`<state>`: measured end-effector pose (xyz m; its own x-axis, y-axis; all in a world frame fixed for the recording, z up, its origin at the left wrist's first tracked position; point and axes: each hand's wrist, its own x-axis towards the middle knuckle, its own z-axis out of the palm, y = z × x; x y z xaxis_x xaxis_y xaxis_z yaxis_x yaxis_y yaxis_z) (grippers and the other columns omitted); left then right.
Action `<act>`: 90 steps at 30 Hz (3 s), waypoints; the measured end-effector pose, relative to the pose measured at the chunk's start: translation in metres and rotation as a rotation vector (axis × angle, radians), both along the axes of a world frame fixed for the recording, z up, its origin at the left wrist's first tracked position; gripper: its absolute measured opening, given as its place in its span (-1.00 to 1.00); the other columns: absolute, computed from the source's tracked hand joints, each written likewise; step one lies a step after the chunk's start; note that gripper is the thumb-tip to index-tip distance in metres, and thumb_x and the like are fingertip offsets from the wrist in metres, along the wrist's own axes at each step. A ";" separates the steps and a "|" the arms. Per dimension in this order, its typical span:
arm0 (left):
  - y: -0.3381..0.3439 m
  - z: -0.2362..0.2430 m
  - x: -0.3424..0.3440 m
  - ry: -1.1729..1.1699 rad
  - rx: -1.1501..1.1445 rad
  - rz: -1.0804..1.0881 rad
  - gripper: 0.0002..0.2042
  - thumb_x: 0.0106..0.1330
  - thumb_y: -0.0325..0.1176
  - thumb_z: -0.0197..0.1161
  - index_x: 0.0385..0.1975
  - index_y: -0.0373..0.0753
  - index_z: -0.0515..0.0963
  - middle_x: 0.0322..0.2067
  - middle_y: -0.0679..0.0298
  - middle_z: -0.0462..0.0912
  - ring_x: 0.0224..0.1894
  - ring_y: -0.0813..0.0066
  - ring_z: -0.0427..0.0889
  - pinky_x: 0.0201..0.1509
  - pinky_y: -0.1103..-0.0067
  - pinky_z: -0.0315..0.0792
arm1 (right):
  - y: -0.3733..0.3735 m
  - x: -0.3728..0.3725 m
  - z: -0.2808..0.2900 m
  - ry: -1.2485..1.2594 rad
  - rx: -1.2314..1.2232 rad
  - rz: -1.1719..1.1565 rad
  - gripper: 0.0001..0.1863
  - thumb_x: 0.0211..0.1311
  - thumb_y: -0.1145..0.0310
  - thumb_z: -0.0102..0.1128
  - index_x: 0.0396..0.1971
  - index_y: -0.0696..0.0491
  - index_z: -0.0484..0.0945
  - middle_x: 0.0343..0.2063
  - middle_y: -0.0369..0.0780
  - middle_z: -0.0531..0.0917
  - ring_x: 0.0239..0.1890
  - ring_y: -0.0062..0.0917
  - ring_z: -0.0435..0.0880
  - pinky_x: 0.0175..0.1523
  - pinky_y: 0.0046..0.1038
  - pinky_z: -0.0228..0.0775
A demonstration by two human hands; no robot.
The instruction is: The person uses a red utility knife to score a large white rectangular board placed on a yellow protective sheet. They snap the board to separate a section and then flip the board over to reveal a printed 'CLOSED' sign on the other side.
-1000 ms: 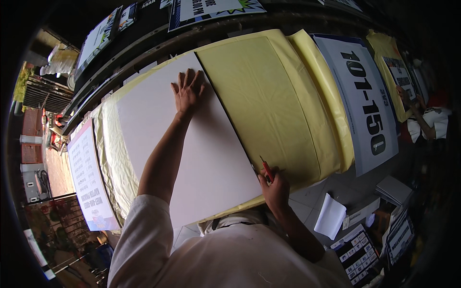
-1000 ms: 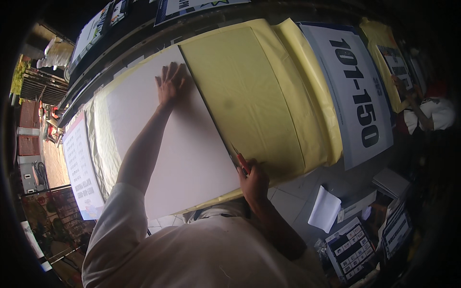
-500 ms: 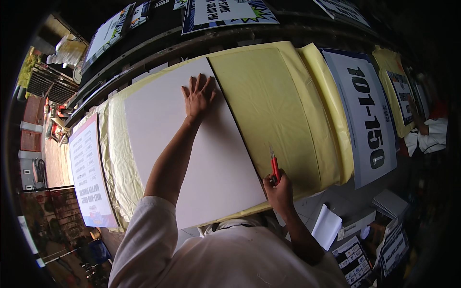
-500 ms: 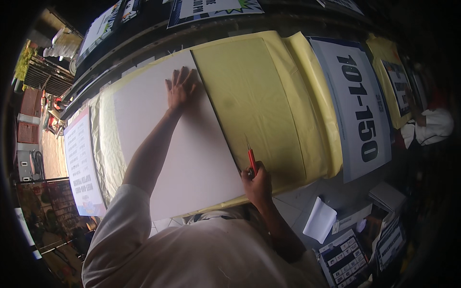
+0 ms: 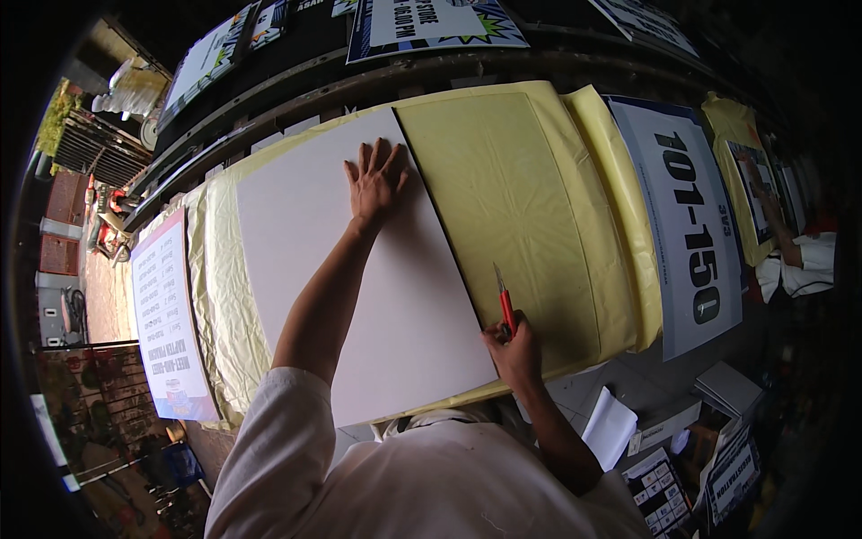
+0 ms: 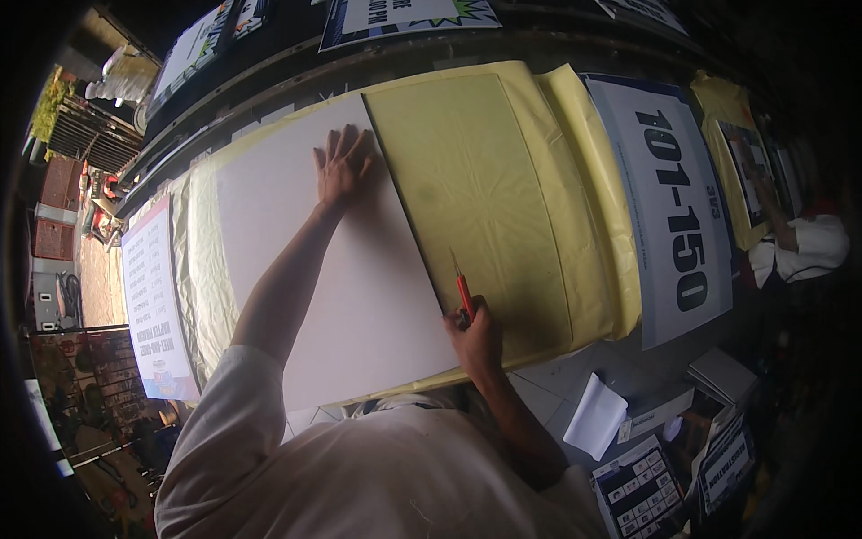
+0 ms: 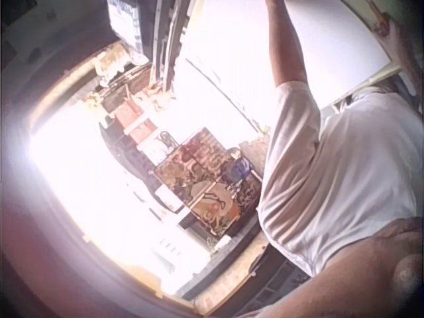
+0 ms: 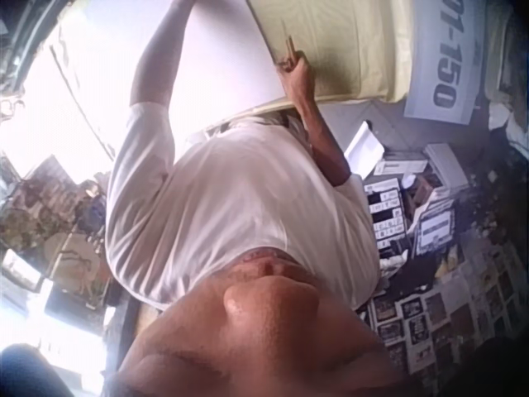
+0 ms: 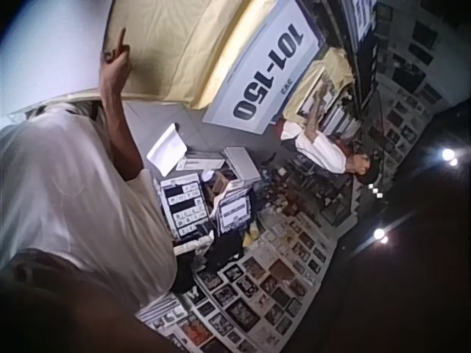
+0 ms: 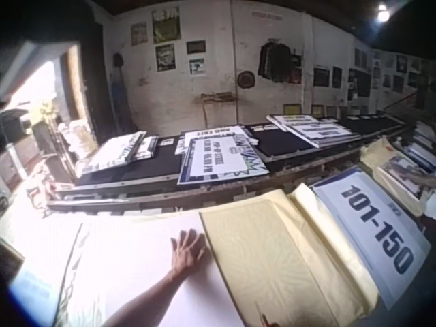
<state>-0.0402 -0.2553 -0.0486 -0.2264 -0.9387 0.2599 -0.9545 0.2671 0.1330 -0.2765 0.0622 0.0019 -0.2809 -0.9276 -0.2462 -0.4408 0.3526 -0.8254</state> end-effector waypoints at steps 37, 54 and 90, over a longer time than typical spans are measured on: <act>0.009 0.008 0.009 0.260 -0.105 -0.023 -0.27 0.46 0.10 0.15 0.53 -0.16 0.21 0.55 0.13 0.16 0.61 0.04 0.02 0.61 -0.17 -0.22 | -0.143 -0.028 0.321 -0.829 -0.421 0.203 -0.56 0.11 0.56 0.50 -0.25 -0.09 0.34 -0.37 -0.21 0.66 -0.58 -0.76 0.42 -0.58 -0.67 0.08; 0.239 0.245 -0.065 1.234 1.421 -1.234 -0.24 -0.02 -0.41 0.13 0.37 -0.38 0.36 -0.11 0.15 0.73 0.14 0.32 0.60 0.42 0.22 0.32 | -0.059 -0.099 0.318 -1.158 -0.418 0.366 -0.45 0.11 0.45 0.58 -0.16 -0.12 0.26 -0.46 -0.23 0.56 -0.65 -0.72 0.36 -0.67 -0.69 0.03; 0.441 0.343 0.545 -0.006 -0.469 -0.178 -0.70 0.33 -0.31 0.42 0.05 0.08 0.75 -0.34 0.38 0.81 -0.27 0.51 0.77 0.10 0.39 0.62 | -0.047 0.207 0.290 -0.154 0.048 0.752 -0.49 -0.11 0.63 0.60 -0.31 -0.03 0.38 -0.42 -0.19 0.72 -0.36 -0.56 0.70 -0.30 -0.55 0.48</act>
